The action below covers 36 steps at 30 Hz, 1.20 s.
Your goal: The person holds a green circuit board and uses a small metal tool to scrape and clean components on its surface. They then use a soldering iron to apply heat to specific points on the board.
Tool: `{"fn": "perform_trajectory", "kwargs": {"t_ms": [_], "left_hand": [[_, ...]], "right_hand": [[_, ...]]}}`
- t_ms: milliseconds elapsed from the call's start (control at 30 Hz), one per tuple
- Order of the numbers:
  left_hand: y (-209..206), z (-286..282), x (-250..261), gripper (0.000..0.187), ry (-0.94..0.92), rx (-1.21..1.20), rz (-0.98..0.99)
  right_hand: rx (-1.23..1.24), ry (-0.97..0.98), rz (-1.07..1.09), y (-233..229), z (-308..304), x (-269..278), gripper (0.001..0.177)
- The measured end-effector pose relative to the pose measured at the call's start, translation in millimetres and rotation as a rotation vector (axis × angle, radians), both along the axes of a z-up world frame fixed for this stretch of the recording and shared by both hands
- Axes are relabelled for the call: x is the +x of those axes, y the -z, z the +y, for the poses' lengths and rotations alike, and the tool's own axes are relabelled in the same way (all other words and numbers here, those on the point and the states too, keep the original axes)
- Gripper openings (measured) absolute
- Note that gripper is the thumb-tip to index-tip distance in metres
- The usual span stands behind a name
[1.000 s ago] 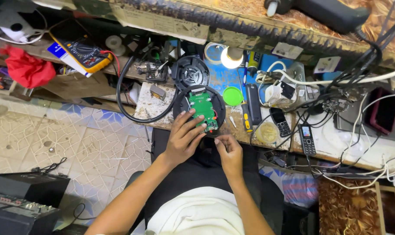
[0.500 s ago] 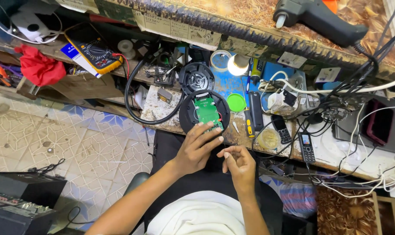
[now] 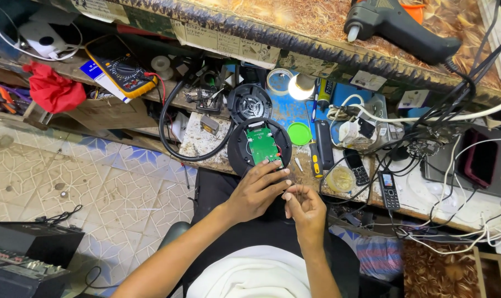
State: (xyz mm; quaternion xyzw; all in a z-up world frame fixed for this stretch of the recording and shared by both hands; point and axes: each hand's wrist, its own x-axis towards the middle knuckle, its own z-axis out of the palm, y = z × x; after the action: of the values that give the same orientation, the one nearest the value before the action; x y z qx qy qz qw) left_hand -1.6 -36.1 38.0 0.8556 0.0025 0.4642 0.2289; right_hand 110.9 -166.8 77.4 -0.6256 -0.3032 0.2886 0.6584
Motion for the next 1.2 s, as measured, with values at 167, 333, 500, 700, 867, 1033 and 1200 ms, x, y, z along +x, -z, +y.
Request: {"fn": "perform_trajectory", "kwargs": {"t_ms": [167,333,500,700,867,1033,1200], "left_hand": [[-1,2,3,0.014,-0.038,-0.013,-0.038],[-5,3,4,0.010,-0.053,-0.025,-0.052],[-7,5,5,0.012,-0.048,0.025,-0.058],[-9,8,5,0.010,-0.038,0.027,-0.050],[-10,8,6,0.015,-0.041,0.002,-0.051],[-8,2,24,0.010,-0.185,-0.039,-0.304],[-8,4,22,0.007,-0.193,-0.088,-0.295]], "right_hand": [[0.009,-0.014,-0.032,2,1,0,0.003],[-0.029,-0.016,-0.048,-3,2,1,0.003],[-0.008,-0.026,-0.064,-3,3,1,0.005],[-0.030,-0.014,-0.061,-5,6,2,0.005],[-0.040,-0.011,-0.072,-2,6,2,0.006],[0.110,-0.013,-0.160,26,5,16,0.008],[0.074,0.015,-0.199,35,3,28,0.008]]}}
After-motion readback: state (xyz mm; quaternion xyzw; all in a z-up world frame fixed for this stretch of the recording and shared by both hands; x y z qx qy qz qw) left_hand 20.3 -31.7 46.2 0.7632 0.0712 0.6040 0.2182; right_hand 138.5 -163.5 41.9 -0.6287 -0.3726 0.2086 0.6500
